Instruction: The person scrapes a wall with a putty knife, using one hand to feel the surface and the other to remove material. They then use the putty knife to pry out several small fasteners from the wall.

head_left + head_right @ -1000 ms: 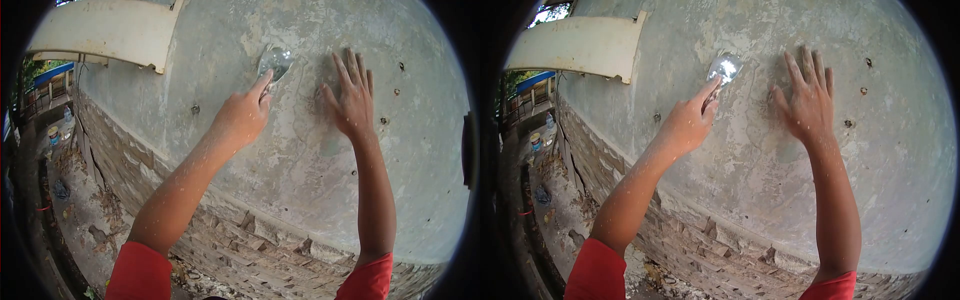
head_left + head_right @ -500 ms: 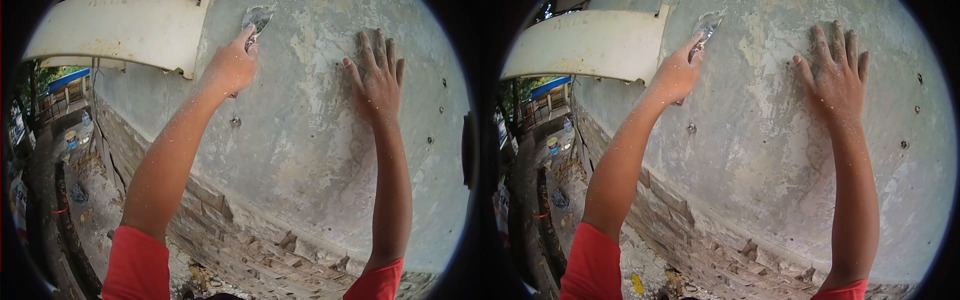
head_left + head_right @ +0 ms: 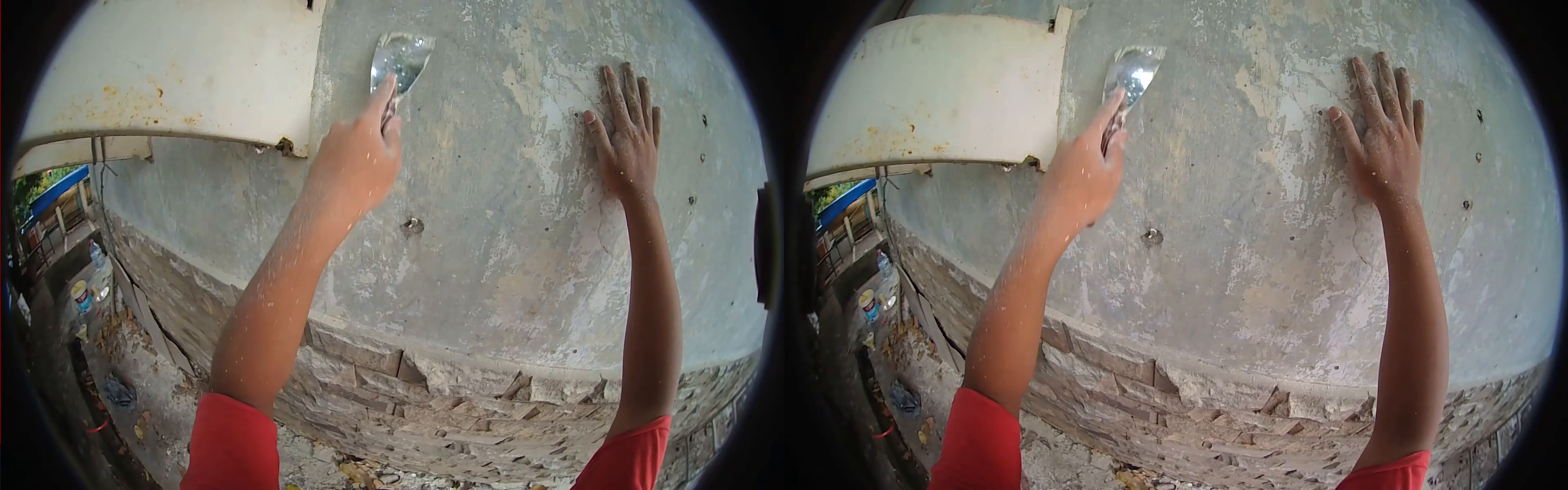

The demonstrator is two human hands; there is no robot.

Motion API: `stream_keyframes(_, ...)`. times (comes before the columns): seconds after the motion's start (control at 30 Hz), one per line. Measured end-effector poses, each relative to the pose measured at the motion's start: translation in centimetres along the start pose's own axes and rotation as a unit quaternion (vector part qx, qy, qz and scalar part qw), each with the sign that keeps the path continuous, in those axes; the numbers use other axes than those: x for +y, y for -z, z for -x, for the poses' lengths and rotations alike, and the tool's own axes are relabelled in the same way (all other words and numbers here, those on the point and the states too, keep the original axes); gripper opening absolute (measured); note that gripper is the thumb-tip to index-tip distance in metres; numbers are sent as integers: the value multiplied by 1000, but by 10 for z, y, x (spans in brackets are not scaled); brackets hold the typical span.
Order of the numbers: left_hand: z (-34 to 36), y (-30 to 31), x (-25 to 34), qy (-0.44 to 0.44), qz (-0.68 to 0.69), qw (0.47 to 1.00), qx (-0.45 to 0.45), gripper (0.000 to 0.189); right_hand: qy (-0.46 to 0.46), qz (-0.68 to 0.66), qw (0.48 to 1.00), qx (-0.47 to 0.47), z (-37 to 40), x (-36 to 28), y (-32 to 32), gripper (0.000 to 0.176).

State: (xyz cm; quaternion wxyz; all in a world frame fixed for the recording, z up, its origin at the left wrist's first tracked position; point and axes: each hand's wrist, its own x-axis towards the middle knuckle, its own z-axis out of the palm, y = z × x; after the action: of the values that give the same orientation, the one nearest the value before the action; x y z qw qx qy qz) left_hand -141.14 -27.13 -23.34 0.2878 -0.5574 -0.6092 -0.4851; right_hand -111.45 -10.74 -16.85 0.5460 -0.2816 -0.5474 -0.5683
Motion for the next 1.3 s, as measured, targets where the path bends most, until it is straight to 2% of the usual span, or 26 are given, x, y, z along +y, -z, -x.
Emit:
stream_keyframes(0.13, 9, -8, 15, -3, 31, 1000, 1, 51, -24, 2, 999, -26, 5, -2, 5, 64)
stream_keyframes(0.2, 56, -14, 23, 62, 30, 988, -139, 55, -28, 2, 999, -33, 11, -7, 11, 64)
stream_keyframes(0.27, 113, -39, 18, 15, 52, 984, -169, 58, -32, -8, 998, -47, 21, -9, 15, 65)
stream_keyframes(0.37, 143, -61, 26, -32, 78, 984, -154, 61, -44, -27, 996, -73, 34, -13, 26, 65)
stream_keyframes(0.47, 90, -33, 75, 46, 75, 977, -193, 58, -42, -38, 995, -79, 33, -13, 27, 64)
stream_keyframes(0.53, 66, -42, 95, 10, 72, 991, -109, 55, -48, -69, 993, -78, 41, -17, 33, 65)
stream_keyframes(0.57, 62, -48, 104, 18, 72, 991, -114, 55, -45, -74, 993, -85, 49, -18, 36, 65)
stream_keyframes(0.63, 66, -63, 121, 14, 51, 998, -31, 55, -44, -129, 985, -103, 72, -19, 46, 68)
stream_keyframes(0.7, 91, -67, 139, 31, 66, 994, -76, 56, -51, -158, 978, -128, 100, -19, 80, 67)
stream_keyframes(0.73, 106, -69, 148, 46, 83, 990, -107, 57, -56, -209, 958, -187, 118, -18, 99, 65)
stream_keyframes(0.77, 125, -72, 157, 48, 82, 989, -111, 57, -59, -260, 933, -242, 138, -16, 119, 62)
stream_keyframes(0.83, 166, -84, 172, 87, 130, 971, -181, 58, -130, -374, 889, -232, 191, -13, 162, 57)
stream_keyframes(0.93, 220, -108, 188, 84, 165, 968, -171, 59, -303, -567, 674, -364, 251, -16, 227, 50)
stream_keyframes(0.97, 230, -112, 197, 83, 180, 958, -207, 61, -365, -605, 586, -396, 270, -21, 241, 46)
stream_keyframes(1.0, 241, -117, 204, 83, 193, 947, -243, 62, -415, -648, 498, -399, 284, -25, 253, 44)
stream_keyframes(1.03, 256, -125, 210, 86, 185, 949, -240, 62, -460, -684, 402, -399, 295, -27, 264, 43)
stream_keyframes(1.07, 273, -136, 216, 91, 227, 951, -187, 64, -457, -691, 394, -398, 304, -27, 272, 43)
stream_keyframes(1.1, 287, -142, 223, 94, 267, 949, -136, 65, -499, -715, 321, -369, 312, -28, 280, 47)
stream_keyframes(1.13, 300, -143, 230, 97, 258, 951, -137, 65, -540, -731, 245, -339, 319, -29, 287, 53)
stream_keyframes(1.2, 319, -142, 242, 176, 372, 905, -106, 67, -550, -733, 215, -337, 330, -26, 295, 57)
stream_keyframes(1.3, 343, -125, 252, 199, 359, 900, -148, 65, -567, -744, 167, -312, 343, -29, 313, 62)
